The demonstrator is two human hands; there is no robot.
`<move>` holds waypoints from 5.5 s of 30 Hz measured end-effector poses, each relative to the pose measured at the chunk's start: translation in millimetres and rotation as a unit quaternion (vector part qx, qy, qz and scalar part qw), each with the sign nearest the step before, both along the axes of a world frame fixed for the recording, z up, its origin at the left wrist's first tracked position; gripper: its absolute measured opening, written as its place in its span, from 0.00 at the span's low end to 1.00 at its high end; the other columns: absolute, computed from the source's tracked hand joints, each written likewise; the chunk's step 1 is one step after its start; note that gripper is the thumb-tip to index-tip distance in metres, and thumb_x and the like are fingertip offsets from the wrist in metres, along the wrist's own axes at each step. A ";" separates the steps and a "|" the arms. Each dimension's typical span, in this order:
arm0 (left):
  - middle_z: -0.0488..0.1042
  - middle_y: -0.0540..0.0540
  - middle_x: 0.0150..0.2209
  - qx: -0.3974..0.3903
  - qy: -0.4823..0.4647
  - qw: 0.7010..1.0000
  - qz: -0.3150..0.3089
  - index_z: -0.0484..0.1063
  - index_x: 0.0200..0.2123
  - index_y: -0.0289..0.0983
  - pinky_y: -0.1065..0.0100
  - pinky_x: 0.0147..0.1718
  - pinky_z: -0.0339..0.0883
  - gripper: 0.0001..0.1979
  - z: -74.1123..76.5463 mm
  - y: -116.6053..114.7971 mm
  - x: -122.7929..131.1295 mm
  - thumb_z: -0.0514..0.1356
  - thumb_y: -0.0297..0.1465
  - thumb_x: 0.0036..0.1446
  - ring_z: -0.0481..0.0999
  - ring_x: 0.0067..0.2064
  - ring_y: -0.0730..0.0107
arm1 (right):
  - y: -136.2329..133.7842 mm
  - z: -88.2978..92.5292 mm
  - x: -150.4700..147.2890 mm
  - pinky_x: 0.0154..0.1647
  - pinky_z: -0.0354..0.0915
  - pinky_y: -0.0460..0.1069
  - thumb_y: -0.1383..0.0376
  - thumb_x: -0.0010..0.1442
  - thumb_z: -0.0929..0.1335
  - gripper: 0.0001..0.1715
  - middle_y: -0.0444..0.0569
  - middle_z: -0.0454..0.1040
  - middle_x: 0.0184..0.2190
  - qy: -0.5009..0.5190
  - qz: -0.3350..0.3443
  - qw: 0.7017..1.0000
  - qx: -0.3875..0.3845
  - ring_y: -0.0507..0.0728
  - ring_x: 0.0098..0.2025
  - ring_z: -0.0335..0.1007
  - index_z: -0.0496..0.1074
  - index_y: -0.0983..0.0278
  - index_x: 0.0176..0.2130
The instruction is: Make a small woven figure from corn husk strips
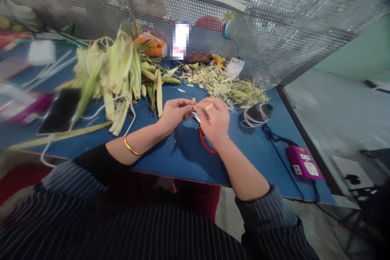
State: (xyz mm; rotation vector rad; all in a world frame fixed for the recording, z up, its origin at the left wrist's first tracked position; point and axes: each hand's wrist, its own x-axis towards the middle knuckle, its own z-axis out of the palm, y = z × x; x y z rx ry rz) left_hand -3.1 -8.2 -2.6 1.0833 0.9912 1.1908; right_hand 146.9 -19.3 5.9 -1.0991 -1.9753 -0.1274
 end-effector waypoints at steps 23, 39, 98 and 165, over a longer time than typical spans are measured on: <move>0.75 0.48 0.28 -0.042 0.002 0.999 0.029 0.75 0.35 0.34 0.76 0.21 0.59 0.09 2.0 3.8 -2.3 0.65 0.30 0.50 0.71 0.25 0.79 | 3.0 8.8 10.0 0.33 0.59 0.48 0.65 0.60 0.65 0.07 0.45 0.75 0.29 0.030 0.010 0.980 -0.197 0.52 0.30 0.68 0.73 0.61 0.35; 0.70 0.55 0.19 -0.059 0.000 0.998 -0.014 0.64 0.30 0.37 0.75 0.19 0.56 0.10 8.3 1.6 -1.4 0.65 0.25 0.49 0.66 0.18 0.82 | 5.4 19.6 8.9 0.40 0.69 0.51 0.62 0.55 0.69 0.10 0.47 0.78 0.32 0.339 0.144 0.844 -0.390 0.54 0.34 0.73 0.77 0.62 0.37; 0.68 0.55 0.18 -0.039 0.059 0.997 -0.024 0.63 0.33 0.38 0.72 0.19 0.56 0.12 2.9 -0.9 2.2 0.65 0.26 0.47 0.66 0.18 0.80 | 5.7 7.6 8.5 0.26 0.56 0.47 0.67 0.50 0.66 0.05 0.41 0.67 0.19 0.224 0.042 0.895 -0.384 0.49 0.22 0.58 0.70 0.64 0.23; 0.73 0.46 0.22 -0.071 0.008 0.994 -0.084 0.78 0.26 0.34 0.74 0.19 0.58 0.08 13.8 3.9 -5.8 0.65 0.33 0.50 0.69 0.22 0.78 | 16.2 -9.7 -1.4 0.27 0.62 0.47 0.53 0.51 0.71 0.16 0.42 0.72 0.25 0.521 0.078 0.764 -0.372 0.49 0.23 0.64 0.74 0.64 0.34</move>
